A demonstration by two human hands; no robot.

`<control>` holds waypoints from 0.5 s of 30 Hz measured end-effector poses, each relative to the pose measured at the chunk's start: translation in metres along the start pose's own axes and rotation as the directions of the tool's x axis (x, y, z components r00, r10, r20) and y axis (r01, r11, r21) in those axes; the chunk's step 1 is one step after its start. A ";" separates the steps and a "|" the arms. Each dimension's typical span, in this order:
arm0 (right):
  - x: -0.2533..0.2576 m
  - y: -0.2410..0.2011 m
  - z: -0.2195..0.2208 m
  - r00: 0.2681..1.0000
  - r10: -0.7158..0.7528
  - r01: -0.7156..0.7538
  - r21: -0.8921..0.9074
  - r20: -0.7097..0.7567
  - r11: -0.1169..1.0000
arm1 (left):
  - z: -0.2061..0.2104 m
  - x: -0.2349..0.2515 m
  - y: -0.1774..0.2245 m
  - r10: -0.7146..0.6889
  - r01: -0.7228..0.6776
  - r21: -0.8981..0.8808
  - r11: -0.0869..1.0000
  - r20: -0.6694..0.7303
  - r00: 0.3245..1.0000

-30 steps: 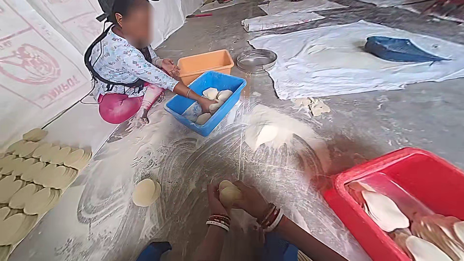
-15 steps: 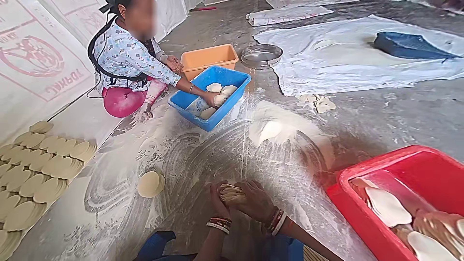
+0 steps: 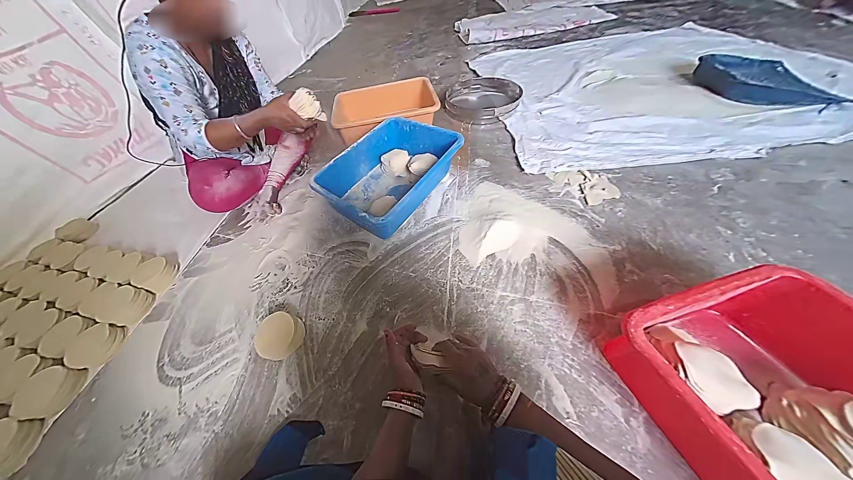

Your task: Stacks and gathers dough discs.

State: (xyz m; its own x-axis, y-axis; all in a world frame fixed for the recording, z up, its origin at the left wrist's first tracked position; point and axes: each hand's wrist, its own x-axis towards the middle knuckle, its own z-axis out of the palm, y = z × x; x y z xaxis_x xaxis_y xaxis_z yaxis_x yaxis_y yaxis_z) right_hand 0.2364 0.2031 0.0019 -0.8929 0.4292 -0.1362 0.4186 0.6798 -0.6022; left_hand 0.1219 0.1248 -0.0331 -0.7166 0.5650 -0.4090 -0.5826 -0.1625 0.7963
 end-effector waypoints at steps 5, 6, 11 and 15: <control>-0.009 0.004 0.011 0.971 -0.069 0.082 0.047 -0.229 0.996 | -0.005 -0.002 -0.004 0.031 -0.031 0.010 0.999 0.064 0.997; -0.003 0.000 0.002 1.000 0.029 -0.029 0.009 -0.009 1.000 | -0.005 0.000 -0.006 0.015 -0.019 0.050 0.999 0.071 0.997; -0.007 0.005 0.009 0.965 -0.114 0.128 0.041 -0.236 0.991 | -0.008 -0.003 -0.001 0.078 -0.097 0.113 0.989 0.163 0.984; -0.007 0.001 0.007 0.991 -0.028 0.028 -0.001 -0.134 1.000 | -0.009 -0.003 -0.008 0.082 -0.103 0.115 0.988 0.179 0.980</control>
State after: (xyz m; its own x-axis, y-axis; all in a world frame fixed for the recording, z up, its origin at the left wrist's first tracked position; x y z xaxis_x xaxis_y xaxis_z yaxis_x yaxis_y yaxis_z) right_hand 0.2423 0.1969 -0.0033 -0.8741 0.4855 -0.0126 0.3932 0.6922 -0.6052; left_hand 0.1249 0.1171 -0.0419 -0.6815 0.6854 -0.2563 -0.4578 -0.1261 0.8801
